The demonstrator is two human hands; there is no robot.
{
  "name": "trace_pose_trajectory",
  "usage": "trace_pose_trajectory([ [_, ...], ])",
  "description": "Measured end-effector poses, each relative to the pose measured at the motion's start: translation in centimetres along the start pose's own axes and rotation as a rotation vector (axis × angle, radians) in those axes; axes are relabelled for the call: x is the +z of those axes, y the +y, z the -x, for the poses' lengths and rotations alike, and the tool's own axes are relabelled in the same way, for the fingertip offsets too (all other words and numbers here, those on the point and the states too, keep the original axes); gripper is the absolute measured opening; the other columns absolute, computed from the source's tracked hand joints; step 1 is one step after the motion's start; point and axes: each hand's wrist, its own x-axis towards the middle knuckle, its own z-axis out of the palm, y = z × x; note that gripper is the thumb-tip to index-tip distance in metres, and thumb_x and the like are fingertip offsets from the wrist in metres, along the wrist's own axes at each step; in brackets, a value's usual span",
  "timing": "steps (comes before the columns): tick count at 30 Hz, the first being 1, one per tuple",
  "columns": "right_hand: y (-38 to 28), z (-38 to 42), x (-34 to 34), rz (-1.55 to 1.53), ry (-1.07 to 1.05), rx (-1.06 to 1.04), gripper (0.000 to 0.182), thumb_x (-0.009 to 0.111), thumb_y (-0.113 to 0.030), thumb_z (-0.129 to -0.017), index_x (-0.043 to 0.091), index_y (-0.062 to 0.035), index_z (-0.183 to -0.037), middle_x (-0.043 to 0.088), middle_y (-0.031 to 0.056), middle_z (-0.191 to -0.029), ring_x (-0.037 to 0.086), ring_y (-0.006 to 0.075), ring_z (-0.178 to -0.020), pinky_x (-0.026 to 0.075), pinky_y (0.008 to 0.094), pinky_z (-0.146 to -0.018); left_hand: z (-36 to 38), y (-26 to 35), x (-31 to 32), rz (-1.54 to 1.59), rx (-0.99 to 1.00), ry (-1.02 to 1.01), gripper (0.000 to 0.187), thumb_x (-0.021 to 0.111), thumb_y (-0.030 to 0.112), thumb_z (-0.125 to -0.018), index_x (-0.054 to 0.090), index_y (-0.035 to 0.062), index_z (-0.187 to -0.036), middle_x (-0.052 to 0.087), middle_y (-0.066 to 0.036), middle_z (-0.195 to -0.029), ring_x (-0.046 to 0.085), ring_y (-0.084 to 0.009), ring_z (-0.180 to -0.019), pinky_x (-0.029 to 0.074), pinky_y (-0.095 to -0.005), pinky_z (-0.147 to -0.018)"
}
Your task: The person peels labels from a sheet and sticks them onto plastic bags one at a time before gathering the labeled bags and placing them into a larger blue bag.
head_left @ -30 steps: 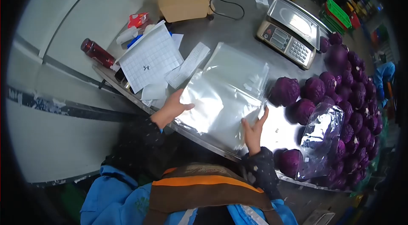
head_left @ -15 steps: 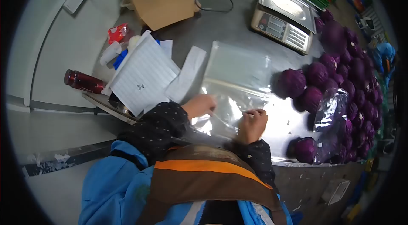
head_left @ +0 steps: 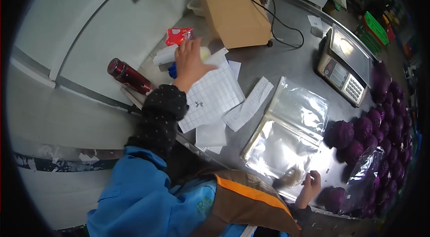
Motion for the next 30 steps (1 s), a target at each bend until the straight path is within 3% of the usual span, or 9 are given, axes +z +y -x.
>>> trace_pose_trajectory([
  [2, 0.0, -0.5, 2.6, 0.048, -0.2, -0.062, 0.018, 0.056, -0.001, -0.084, 0.056, 0.0028, -0.102, 0.057, 0.0049, -0.083, 0.049, 0.0075, -0.059, 0.04, 0.0217, -0.051, 2.0, -3.2, 1.0, -0.135, 0.091, 0.077, 0.065, 0.078, 0.03, -0.064, 0.052, 0.0115, -0.12, 0.055, -0.012, -0.116, 0.045, -0.0299, -0.113, 0.035, -0.0424, -0.092],
  [4, -4.0, -1.1, 6.5, -0.061, -0.517, 0.033, 0.021, 0.053, -0.005, -0.088, 0.053, 0.0026, -0.108, 0.061, 0.0119, -0.093, 0.057, 0.0125, -0.065, 0.047, 0.0252, -0.057, 3.2, -3.5, 0.5, 0.069, -0.192, -0.558, 0.038, 0.063, 0.013, -0.076, 0.059, 0.0109, -0.114, 0.06, -0.012, -0.11, 0.052, -0.0285, -0.108, 0.035, -0.0407, -0.095],
  [6, -8.4, -1.9, 9.8, -0.335, -0.929, 0.113, 0.046, 0.048, -0.029, -0.095, 0.036, -0.0011, -0.13, 0.059, 0.0204, -0.107, 0.062, 0.0224, -0.084, 0.049, 0.0314, -0.073, 6.3, -1.7, -0.2, 0.174, 0.105, -0.143, 0.034, 0.051, 0.0, -0.077, 0.064, 0.0103, -0.107, 0.063, -0.012, -0.106, 0.056, -0.027, -0.105, 0.033, -0.0402, -0.099],
  [9, -13.3, -3.9, 15.5, -0.636, -1.137, 0.356, 0.072, 0.044, -0.052, -0.091, 0.009, -0.0188, -0.144, 0.048, 0.0266, -0.123, 0.056, 0.031, -0.104, 0.044, 0.0382, -0.087, 10.3, 3.5, -4.7, 0.258, 0.275, -0.095, 0.04, 0.051, -0.001, -0.073, 0.063, 0.0107, -0.109, 0.061, -0.01, -0.114, 0.051, -0.0265, -0.115, 0.03, -0.044, -0.103],
  [11, -14.2, -5.4, 18.7, -0.661, -1.163, 0.312, 0.069, 0.042, -0.05, -0.093, 0.006, -0.0218, -0.144, 0.048, 0.0253, -0.121, 0.056, 0.029, -0.103, 0.044, 0.0358, -0.086, 12.7, 5.2, -6.0, 0.267, 0.316, -0.122, 0.041, 0.051, -0.002, -0.073, 0.063, 0.0108, -0.11, 0.06, -0.01, -0.115, 0.05, -0.0267, -0.117, 0.029, -0.0458, -0.104],
  [14, -14.5, -5.5, 21.8, -0.349, -0.993, 0.158, 0.061, 0.062, -0.006, -0.084, 0.031, -0.0071, -0.137, 0.058, 0.0151, -0.107, 0.059, 0.0159, -0.089, 0.048, 0.0261, -0.075, 14.6, 6.0, -7.5, 0.239, 0.44, -0.251, 0.038, 0.059, 0.012, -0.077, 0.06, 0.0113, -0.115, 0.058, -0.01, -0.118, 0.047, -0.0286, -0.12, 0.027, -0.0509, -0.104],
  [17, -15.5, -3.9, 21.6, -0.406, -0.965, 0.092, 0.055, 0.065, 0.011, -0.074, 0.047, 0.0006, -0.124, 0.061, 0.0102, -0.097, 0.06, 0.0124, -0.082, 0.049, 0.0222, -0.069, 13.4, 6.3, -9.9, 0.382, 0.243, -0.348, 0.077, 0.075, 0.052, -0.061, 0.054, 0.0117, -0.123, 0.053, -0.012, -0.125, 0.039, -0.0302, -0.126, 0.02, -0.0529, -0.106],
  [23, -14.3, -3.1, 17.8, -0.312, -0.91, -0.04, 0.03, 0.065, 0.009, -0.076, 0.056, 0.006, -0.105, 0.063, 0.0091, -0.09, 0.061, 0.0123, -0.076, 0.052, 0.0236, -0.067, 12.6, 2.8, -7.9, 0.32, 0.065, -0.714, 0.037, 0.079, 0.031, -0.061, 0.066, 0.0095, -0.089, 0.064, -0.006, -0.086, 0.059, -0.027, -0.089, 0.041, -0.0399, -0.09],
  [30, -18.0, -1.2, 8.9, 0.202, -0.47, -0.682, 0.007, 0.068, 0.0, -0.074, 0.062, 0.0036, -0.074, 0.063, 0.0052, -0.065, 0.057, 0.009, -0.058, 0.042, 0.021, -0.055, 10.1, 7.6, -14.5, 0.477, 0.178, -0.61, 0.024, 0.07, 0.032, -0.073, 0.066, 0.0086, -0.076, 0.061, -0.013, -0.067, 0.059, -0.0331, -0.068, 0.045, -0.0396, -0.062],
])
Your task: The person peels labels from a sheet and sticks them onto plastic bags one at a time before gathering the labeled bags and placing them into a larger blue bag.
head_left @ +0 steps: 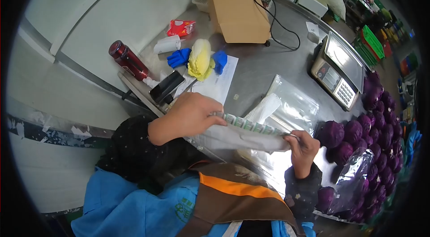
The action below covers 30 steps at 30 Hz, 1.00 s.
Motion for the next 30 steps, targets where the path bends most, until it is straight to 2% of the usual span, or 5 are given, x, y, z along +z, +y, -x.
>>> trace_pose_trajectory([
  [8, 4.8, 3.6, -2.2, -0.14, 0.151, 0.246, 0.013, 0.072, -0.006, -0.066, 0.067, -0.0002, -0.076, 0.06, 0.0071, -0.06, 0.053, 0.0105, -0.054, 0.041, 0.0237, -0.053, -0.7, 0.7, 1.0, 0.2, 0.075, -0.209, 0.029, 0.068, 0.032, -0.075, 0.066, 0.0055, -0.084, 0.061, -0.015, -0.065, 0.061, -0.0338, -0.07, 0.046, -0.0408, -0.067],
  [10, 3.8, 2.8, -3.5, 0.447, 0.075, 0.021, 0.039, 0.079, -0.018, -0.062, 0.066, -0.0027, -0.095, 0.06, 0.009, -0.088, 0.055, 0.0199, -0.077, 0.043, 0.0302, -0.068, -1.0, 1.5, 1.1, -0.003, 0.037, -0.349, 0.023, 0.068, 0.028, -0.075, 0.067, 0.0068, -0.083, 0.061, -0.015, -0.067, 0.061, -0.0344, -0.07, 0.046, -0.0424, -0.066],
  [14, -2.0, -0.2, -0.9, 0.193, -0.096, -0.318, 0.044, 0.076, -0.029, -0.064, 0.063, -0.0042, -0.098, 0.057, 0.0126, -0.101, 0.053, 0.0308, -0.094, 0.041, 0.0397, -0.08, -1.4, 3.4, 2.9, -0.071, 0.147, -0.304, 0.019, 0.067, 0.025, -0.076, 0.067, 0.0081, -0.083, 0.061, -0.016, -0.068, 0.06, -0.035, -0.071, 0.045, -0.0442, -0.065],
  [22, -3.8, 0.5, 1.7, 0.087, -0.117, -0.601, 0.017, 0.071, -0.009, -0.068, 0.065, -0.0093, -0.084, 0.062, 0.0077, -0.098, 0.057, 0.027, -0.09, 0.043, 0.0372, -0.076, -1.5, 3.2, 3.3, -0.013, 0.263, -0.278, 0.017, 0.064, 0.026, -0.079, 0.065, 0.009, -0.078, 0.057, -0.015, -0.059, 0.056, -0.0351, -0.059, 0.042, -0.0418, -0.055],
  [30, -4.3, 1.0, 0.6, 0.019, -0.285, -0.361, 0.046, 0.073, -0.003, -0.064, 0.06, -0.0069, -0.107, 0.06, 0.0098, -0.093, 0.058, 0.028, -0.084, 0.044, 0.0361, -0.076, -1.5, 3.2, 3.5, -0.005, 0.218, -0.356, 0.017, 0.064, 0.026, -0.079, 0.067, 0.0093, -0.08, 0.056, -0.016, -0.059, 0.056, -0.0363, -0.06, 0.042, -0.0429, -0.056],
])
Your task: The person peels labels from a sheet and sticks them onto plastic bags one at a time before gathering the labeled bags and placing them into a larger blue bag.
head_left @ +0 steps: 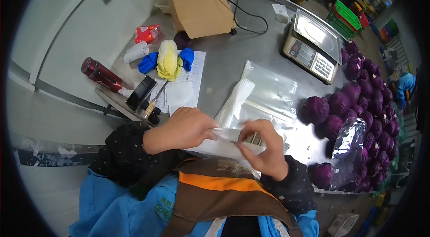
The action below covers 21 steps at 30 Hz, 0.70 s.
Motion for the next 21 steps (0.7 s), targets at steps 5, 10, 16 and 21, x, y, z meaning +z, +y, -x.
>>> trace_pose_trajectory([
  [5, 0.4, 0.3, 0.4, -0.163, 0.235, 0.158, 0.049, 0.069, 0.005, -0.065, 0.058, -0.008, -0.111, 0.059, 0.0095, -0.091, 0.056, 0.025, -0.075, 0.046, 0.0337, -0.065, 0.1, -0.3, 0.4, -0.013, 0.006, 0.034, 0.016, 0.065, 0.025, -0.078, 0.067, 0.009, -0.08, 0.057, -0.016, -0.061, 0.056, -0.0362, -0.061, 0.042, -0.0422, -0.056],
  [10, 0.0, 2.2, 0.5, -0.073, 0.149, 0.014, 0.041, 0.066, 0.009, -0.068, 0.06, -0.0083, -0.104, 0.058, 0.0104, -0.09, 0.058, 0.0257, -0.076, 0.047, 0.0331, -0.064, 0.0, 0.3, 0.1, 0.075, -0.067, -0.11, 0.017, 0.064, 0.023, -0.078, 0.068, 0.0071, -0.08, 0.06, -0.017, -0.065, 0.06, -0.0359, -0.068, 0.045, -0.0434, -0.064],
  [16, 2.5, 3.8, -1.0, -0.422, 0.14, 0.333, 0.109, 0.081, 0.005, -0.056, 0.011, -0.0106, -0.139, 0.028, 0.0171, -0.138, 0.054, 0.0262, -0.107, 0.049, 0.0385, -0.085, 0.2, -0.4, -0.3, 0.109, -0.081, -0.121, 0.016, 0.065, 0.023, -0.078, 0.066, 0.0071, -0.079, 0.059, -0.014, -0.064, 0.059, -0.0339, -0.068, 0.044, -0.0416, -0.064],
  [21, 2.0, 3.4, -0.4, -0.528, 0.156, 0.519, 0.09, 0.067, 0.018, -0.062, 0.023, -0.0049, -0.136, 0.029, 0.0161, -0.138, 0.063, 0.0233, -0.093, 0.057, 0.0282, -0.07, -0.7, -0.3, 1.4, -0.349, 0.269, 0.316, 0.032, 0.073, 0.023, -0.065, 0.06, 0.0105, -0.091, 0.06, -0.004, -0.082, 0.057, -0.0232, -0.089, 0.039, -0.0383, -0.085],
])
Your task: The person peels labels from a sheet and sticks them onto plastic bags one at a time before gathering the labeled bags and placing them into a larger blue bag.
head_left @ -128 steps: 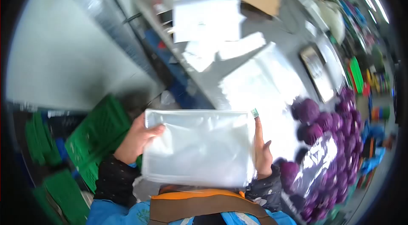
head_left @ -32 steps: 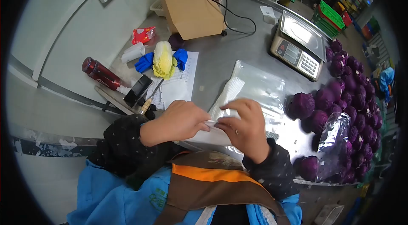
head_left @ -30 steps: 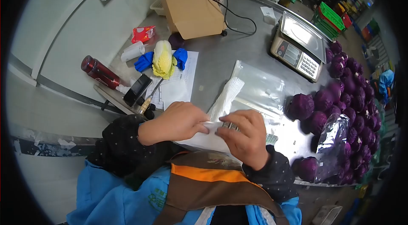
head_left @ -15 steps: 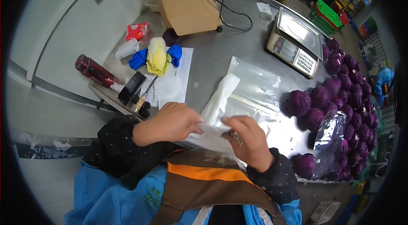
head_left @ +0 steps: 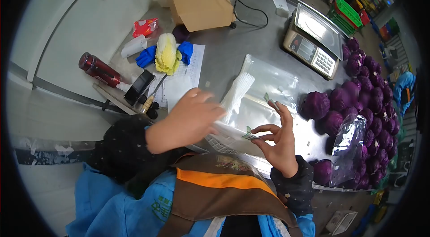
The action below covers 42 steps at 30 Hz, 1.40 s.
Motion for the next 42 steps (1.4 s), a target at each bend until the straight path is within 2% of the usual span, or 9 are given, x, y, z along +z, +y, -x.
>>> trace_pose_trajectory([
  [8, -0.2, -0.5, -0.7, -0.065, -0.001, 0.003, 0.088, 0.065, 0.02, -0.061, 0.026, -0.0059, -0.135, 0.03, 0.0165, -0.138, 0.061, 0.0227, -0.096, 0.057, 0.0279, -0.069, -2.5, 2.3, 1.9, 0.052, 0.09, -0.131, 0.015, 0.064, 0.02, -0.073, 0.06, 0.0077, -0.079, 0.061, -0.005, -0.071, 0.058, -0.0213, -0.073, 0.039, -0.0326, -0.073],
  [18, 0.2, -0.4, 2.5, 0.264, -0.076, -0.522, 0.064, 0.061, 0.018, -0.067, 0.05, -0.0137, -0.121, 0.039, 0.0191, -0.127, 0.056, 0.0211, -0.084, 0.049, 0.0304, -0.066, -2.0, 0.2, 1.9, 0.235, -0.131, -0.263, 0.005, 0.061, 0.016, -0.077, 0.064, 0.0125, -0.075, 0.062, -0.006, -0.067, 0.058, -0.0218, -0.066, 0.039, -0.0325, -0.071],
  [23, 1.4, -2.2, 0.8, -0.005, -0.026, -0.224, 0.105, 0.075, 0.011, -0.059, 0.012, -0.0107, -0.14, 0.03, 0.0135, -0.137, 0.048, 0.0256, -0.112, 0.051, 0.036, -0.083, -2.1, -0.7, 2.0, 0.029, 0.046, -0.29, 0.011, 0.062, 0.023, -0.078, 0.064, 0.0126, -0.074, 0.062, -0.005, -0.066, 0.059, -0.0218, -0.067, 0.039, -0.033, -0.074],
  [31, 0.6, -2.5, 2.8, 0.284, -0.073, -0.466, 0.081, 0.066, 0.021, -0.059, 0.036, -0.0074, -0.128, 0.036, 0.0164, -0.129, 0.055, 0.0193, -0.088, 0.054, 0.0259, -0.066, -2.1, -1.2, 2.4, 0.026, 0.007, -0.363, 0.009, 0.064, 0.02, -0.076, 0.065, 0.0106, -0.074, 0.063, -0.006, -0.067, 0.061, -0.0221, -0.071, 0.041, -0.0326, -0.075],
  [33, 0.6, -1.3, 3.3, 0.025, -0.071, -0.443, 0.073, 0.062, 0.019, -0.062, 0.042, -0.0084, -0.127, 0.037, 0.0181, -0.128, 0.055, 0.0216, -0.086, 0.051, 0.0269, -0.064, -1.9, -3.6, 1.5, 0.147, -0.174, -0.484, 0.013, 0.066, 0.021, -0.074, 0.068, 0.0098, -0.08, 0.064, -0.008, -0.071, 0.061, -0.0247, -0.074, 0.041, -0.0345, -0.076],
  [35, 2.2, 0.0, 0.8, 0.008, 0.256, -0.22, 0.08, 0.062, 0.017, -0.062, 0.033, -0.0073, -0.132, 0.037, 0.0172, -0.127, 0.053, 0.0209, -0.09, 0.051, 0.0274, -0.063, -1.7, -7.9, 0.3, 0.084, -0.429, -0.578, 0.026, 0.072, 0.023, -0.067, 0.068, 0.01, -0.09, 0.064, -0.009, -0.078, 0.061, -0.0273, -0.082, 0.042, -0.0379, -0.079],
  [37, 6.2, 1.3, -3.6, -0.015, 0.719, -0.12, 0.086, 0.066, 0.012, -0.064, 0.024, -0.0121, -0.135, 0.038, 0.0137, -0.124, 0.052, 0.0202, -0.095, 0.053, 0.0276, -0.065, -1.0, -10.1, -0.5, -0.138, -0.278, -0.458, 0.039, 0.077, 0.023, -0.061, 0.067, 0.0106, -0.098, 0.064, -0.009, -0.087, 0.059, -0.0285, -0.087, 0.042, -0.0402, -0.081],
  [39, 11.1, 2.7, -5.6, 0.052, 0.886, 0.041, 0.087, 0.065, 0.011, -0.064, 0.022, -0.0104, -0.136, 0.039, 0.012, -0.122, 0.051, 0.0192, -0.095, 0.052, 0.0264, -0.066, -2.3, -8.7, 2.5, 0.16, 0.031, -0.154, 0.041, 0.08, 0.021, -0.058, 0.065, 0.0089, -0.094, 0.062, -0.008, -0.089, 0.057, -0.0273, -0.085, 0.043, -0.0381, -0.08],
  [42, 16.2, 2.6, -3.9, 0.203, 0.749, 0.067, 0.078, 0.063, 0.011, -0.065, 0.028, -0.0049, -0.134, 0.039, 0.0118, -0.119, 0.05, 0.0188, -0.089, 0.049, 0.0257, -0.065, -4.2, -2.9, 10.4, 0.604, 0.149, -0.27, 0.04, 0.078, 0.015, -0.059, 0.058, 0.0057, -0.091, 0.06, -0.009, -0.091, 0.057, -0.0283, -0.089, 0.045, -0.0356, -0.078],
])
